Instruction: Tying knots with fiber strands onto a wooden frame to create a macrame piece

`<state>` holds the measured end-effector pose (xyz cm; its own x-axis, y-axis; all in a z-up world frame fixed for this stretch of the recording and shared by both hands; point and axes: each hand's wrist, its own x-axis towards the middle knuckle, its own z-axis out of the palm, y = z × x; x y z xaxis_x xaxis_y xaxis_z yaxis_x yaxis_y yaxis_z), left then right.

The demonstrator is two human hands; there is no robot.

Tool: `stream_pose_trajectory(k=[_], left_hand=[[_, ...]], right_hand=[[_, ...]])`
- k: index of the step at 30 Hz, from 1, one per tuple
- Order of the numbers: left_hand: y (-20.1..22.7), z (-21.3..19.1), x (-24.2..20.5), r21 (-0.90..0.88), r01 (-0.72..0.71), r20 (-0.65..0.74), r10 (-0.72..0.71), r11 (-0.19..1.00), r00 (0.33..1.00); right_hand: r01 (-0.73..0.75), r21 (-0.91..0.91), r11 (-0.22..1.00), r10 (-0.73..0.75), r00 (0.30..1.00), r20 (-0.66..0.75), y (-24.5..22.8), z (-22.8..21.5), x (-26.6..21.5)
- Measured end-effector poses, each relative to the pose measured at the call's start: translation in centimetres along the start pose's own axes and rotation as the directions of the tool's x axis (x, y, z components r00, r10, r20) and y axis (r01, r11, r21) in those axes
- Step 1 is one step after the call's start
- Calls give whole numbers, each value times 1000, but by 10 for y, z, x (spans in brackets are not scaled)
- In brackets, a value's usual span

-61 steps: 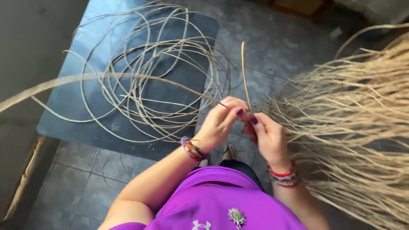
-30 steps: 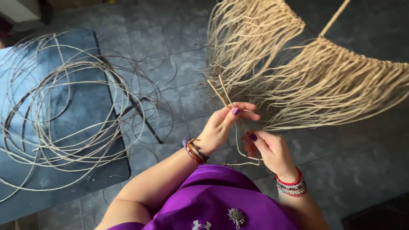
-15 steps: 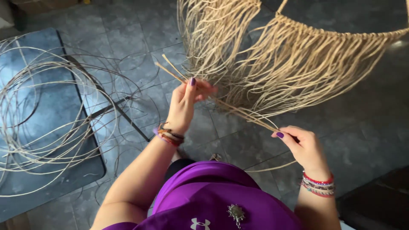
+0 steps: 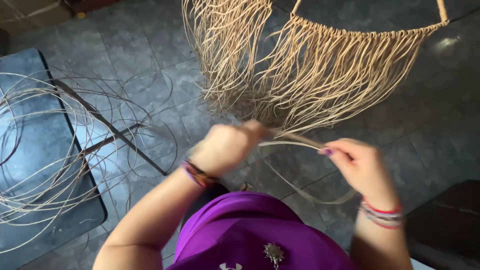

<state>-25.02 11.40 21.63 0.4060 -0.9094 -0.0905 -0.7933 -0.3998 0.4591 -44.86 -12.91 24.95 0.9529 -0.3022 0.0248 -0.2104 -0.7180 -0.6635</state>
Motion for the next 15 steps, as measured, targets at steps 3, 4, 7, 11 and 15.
stream_pose_trajectory(k=[3,4,7,11,15], left_hand=[[-82,11,-3,98,172,-277,-139,980,951],[-94,10,-2,100,165,-278,-132,981,952],[-107,1,8,-8,117,-225,-116,993,968],[-53,-19,35,-47,-349,-302,319,936,898],[-38,7,51,-298,-369,-77,364,880,928]], right_hand=[[-182,-27,983,178,978,-105,21,-27,-12],[-185,-28,982,181,977,-112,24,-25,-10],[-137,-40,990,133,987,-95,16,-11,6],[51,-81,995,-48,998,42,-32,36,54],[159,-134,978,-154,987,48,-48,72,90]])
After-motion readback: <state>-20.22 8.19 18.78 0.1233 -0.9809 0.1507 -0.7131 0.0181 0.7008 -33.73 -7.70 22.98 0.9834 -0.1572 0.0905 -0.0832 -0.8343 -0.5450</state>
